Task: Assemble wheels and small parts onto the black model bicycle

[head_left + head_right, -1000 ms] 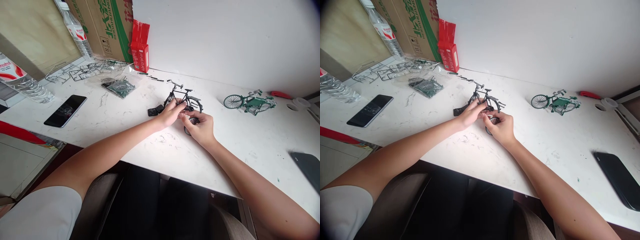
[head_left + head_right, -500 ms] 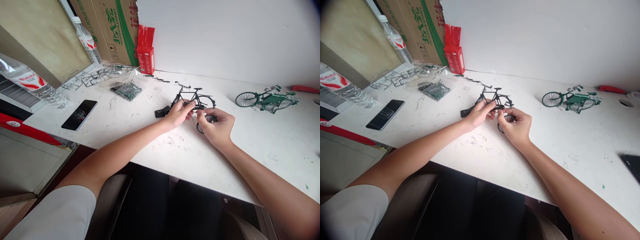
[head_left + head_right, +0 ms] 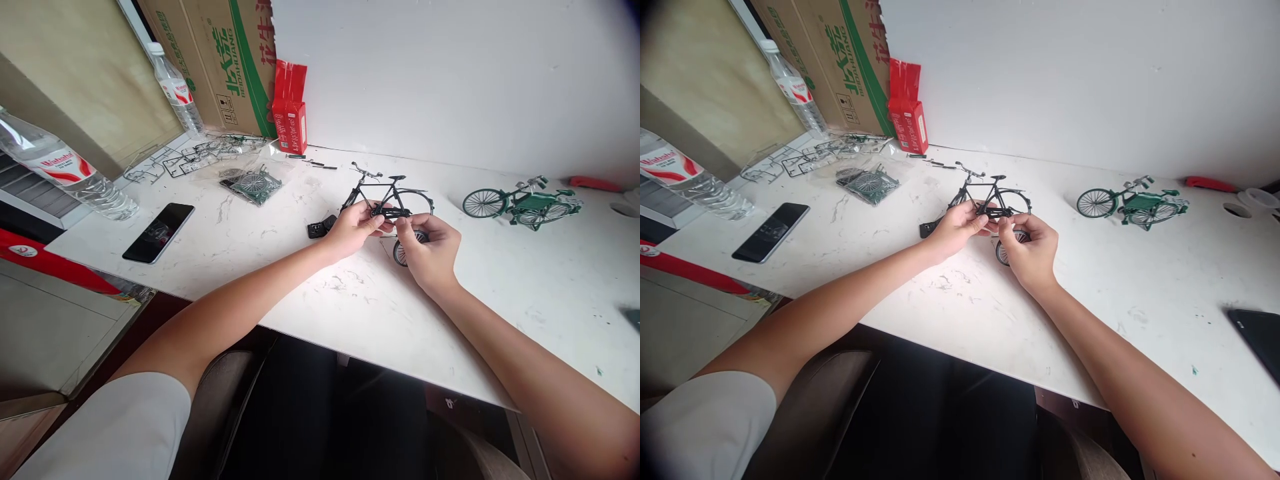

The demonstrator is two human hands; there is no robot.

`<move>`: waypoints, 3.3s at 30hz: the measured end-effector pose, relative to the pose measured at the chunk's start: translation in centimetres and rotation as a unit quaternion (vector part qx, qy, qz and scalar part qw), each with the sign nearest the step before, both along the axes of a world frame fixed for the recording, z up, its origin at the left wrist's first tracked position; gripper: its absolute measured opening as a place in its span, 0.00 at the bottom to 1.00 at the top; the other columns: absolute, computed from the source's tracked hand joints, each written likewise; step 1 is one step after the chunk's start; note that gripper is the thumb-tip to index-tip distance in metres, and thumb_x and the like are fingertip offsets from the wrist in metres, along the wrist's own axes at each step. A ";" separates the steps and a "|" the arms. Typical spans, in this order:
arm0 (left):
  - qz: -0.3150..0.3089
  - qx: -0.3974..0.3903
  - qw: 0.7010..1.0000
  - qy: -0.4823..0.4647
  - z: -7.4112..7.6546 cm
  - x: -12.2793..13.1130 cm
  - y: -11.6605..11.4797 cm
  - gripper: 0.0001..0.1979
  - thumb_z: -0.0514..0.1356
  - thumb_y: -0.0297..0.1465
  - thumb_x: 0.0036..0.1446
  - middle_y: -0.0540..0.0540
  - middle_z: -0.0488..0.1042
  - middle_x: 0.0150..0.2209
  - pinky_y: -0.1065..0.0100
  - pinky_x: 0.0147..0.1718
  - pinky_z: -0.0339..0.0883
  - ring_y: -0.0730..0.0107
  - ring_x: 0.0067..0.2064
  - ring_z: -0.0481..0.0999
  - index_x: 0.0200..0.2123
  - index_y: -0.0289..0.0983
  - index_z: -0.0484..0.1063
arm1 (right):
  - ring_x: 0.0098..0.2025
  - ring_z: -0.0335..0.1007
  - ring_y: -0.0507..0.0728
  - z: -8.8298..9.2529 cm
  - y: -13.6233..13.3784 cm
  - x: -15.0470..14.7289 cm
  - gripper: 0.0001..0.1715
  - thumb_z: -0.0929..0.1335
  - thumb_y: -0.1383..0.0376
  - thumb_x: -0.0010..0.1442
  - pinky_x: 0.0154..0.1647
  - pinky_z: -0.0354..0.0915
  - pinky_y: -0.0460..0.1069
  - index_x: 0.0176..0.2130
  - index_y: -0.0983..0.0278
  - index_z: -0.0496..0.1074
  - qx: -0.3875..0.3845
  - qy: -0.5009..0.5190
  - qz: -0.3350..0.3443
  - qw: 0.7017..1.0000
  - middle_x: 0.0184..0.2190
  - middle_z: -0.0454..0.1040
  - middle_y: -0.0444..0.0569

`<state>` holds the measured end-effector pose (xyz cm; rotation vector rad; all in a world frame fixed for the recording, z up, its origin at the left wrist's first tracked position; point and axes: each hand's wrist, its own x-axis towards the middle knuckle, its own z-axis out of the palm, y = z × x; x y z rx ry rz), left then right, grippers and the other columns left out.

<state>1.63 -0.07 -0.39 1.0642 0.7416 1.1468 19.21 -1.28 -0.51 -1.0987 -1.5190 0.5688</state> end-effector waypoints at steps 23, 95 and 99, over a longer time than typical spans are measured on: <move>0.143 0.032 0.987 0.066 -1.1 -0.4 1.5 0.07 0.62 0.23 0.69 0.42 0.83 0.46 0.63 0.56 0.74 0.66 0.48 0.83 0.49 0.35 0.75 | 0.35 0.75 0.57 -1.1 0.7 -0.2 0.28 0.80 0.41 0.60 0.37 0.78 0.55 0.43 0.58 0.75 -0.051 0.059 0.140 0.987 0.39 0.78 0.48; 0.071 -0.035 0.993 -0.084 1.0 -0.2 -0.5 0.17 0.73 0.43 0.62 0.47 0.81 0.41 0.65 0.51 0.75 0.69 0.44 0.82 0.41 0.37 0.76 | 0.38 0.83 0.56 -0.3 -0.8 -1.2 0.23 0.87 0.51 0.51 0.40 0.80 0.53 0.35 0.58 0.80 -0.044 0.173 0.022 0.984 0.36 0.85 0.46; 0.062 -0.037 0.994 -0.086 1.0 -0.2 -0.5 0.17 0.72 0.44 0.64 0.48 0.81 0.39 0.66 0.51 0.74 0.71 0.45 0.81 0.39 0.37 0.75 | 0.37 0.83 0.56 -0.4 -0.7 -1.2 0.26 0.87 0.49 0.50 0.38 0.79 0.52 0.31 0.59 0.76 -0.049 0.177 0.036 0.982 0.35 0.85 0.46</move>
